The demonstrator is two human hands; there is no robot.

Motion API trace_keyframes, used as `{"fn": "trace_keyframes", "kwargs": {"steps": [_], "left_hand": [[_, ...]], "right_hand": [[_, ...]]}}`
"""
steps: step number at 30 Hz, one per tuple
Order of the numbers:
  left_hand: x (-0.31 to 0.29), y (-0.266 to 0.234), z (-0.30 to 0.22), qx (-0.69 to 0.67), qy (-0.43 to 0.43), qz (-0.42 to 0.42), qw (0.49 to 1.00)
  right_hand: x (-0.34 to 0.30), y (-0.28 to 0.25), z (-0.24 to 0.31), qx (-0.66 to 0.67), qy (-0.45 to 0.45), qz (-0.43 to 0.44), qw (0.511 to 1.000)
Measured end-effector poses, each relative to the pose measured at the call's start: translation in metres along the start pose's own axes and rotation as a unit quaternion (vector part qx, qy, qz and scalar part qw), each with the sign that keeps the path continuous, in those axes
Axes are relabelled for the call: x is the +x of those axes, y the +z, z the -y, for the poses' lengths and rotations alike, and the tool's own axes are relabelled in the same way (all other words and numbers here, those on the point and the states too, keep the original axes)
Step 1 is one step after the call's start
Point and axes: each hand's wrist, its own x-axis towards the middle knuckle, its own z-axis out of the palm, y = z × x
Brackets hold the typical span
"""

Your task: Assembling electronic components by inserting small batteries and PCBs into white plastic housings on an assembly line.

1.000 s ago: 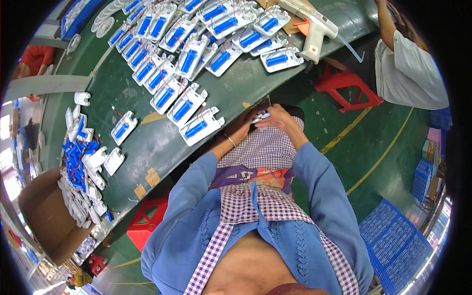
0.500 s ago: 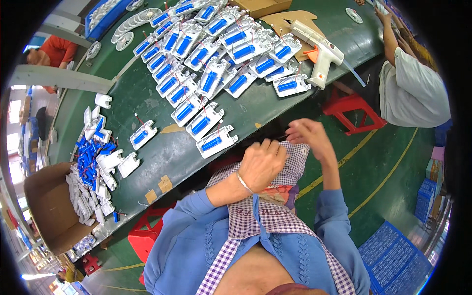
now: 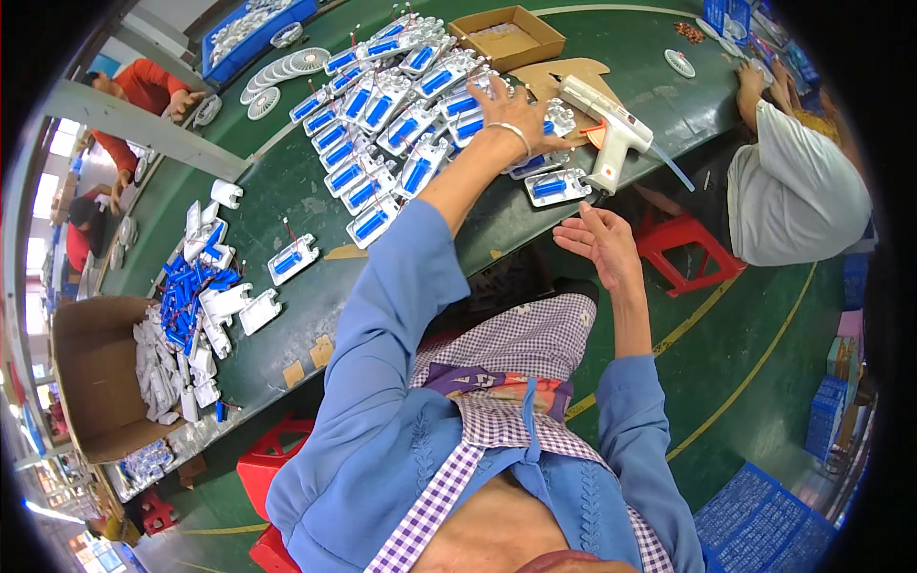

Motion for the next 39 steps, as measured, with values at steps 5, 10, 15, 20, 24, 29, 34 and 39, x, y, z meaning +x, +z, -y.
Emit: {"fn": "trace_keyframes", "kwargs": {"steps": [5, 10, 15, 20, 24, 29, 34, 39], "left_hand": [[-0.019, 0.009, 0.013, 0.0, 0.097, -0.06, 0.994], [-0.051, 0.006, 0.027, -0.04, 0.193, -0.103, 0.975], [-0.063, 0.006, 0.034, -0.132, 0.247, -0.182, 0.943], [-0.064, -0.004, 0.047, -0.091, 0.17, -0.123, 0.973], [-0.06, -0.009, 0.056, -0.068, 0.14, 0.005, 0.988], [-0.068, -0.015, 0.055, -0.073, 0.175, 0.021, 0.982], [-0.082, -0.019, 0.033, -0.105, 0.164, 0.021, 0.981], [-0.094, -0.002, 0.028, -0.151, 0.207, -0.002, 0.967]], "right_hand": [[0.001, 0.002, 0.001, 0.004, -0.012, -0.016, 1.0], [-0.001, 0.006, -0.003, -0.03, -0.016, -0.003, 0.999], [-0.001, 0.015, -0.007, 0.026, 0.002, -0.015, 1.0], [-0.01, 0.027, -0.009, 0.064, 0.012, -0.012, 0.998], [-0.016, 0.036, -0.007, 0.045, 0.002, 0.015, 0.999], [-0.019, 0.04, -0.005, 0.034, 0.012, -0.004, 0.999], [-0.02, 0.034, -0.009, 0.124, 0.006, 0.045, 0.991], [-0.006, 0.014, -0.025, 0.223, 0.089, 0.123, 0.963]]}}
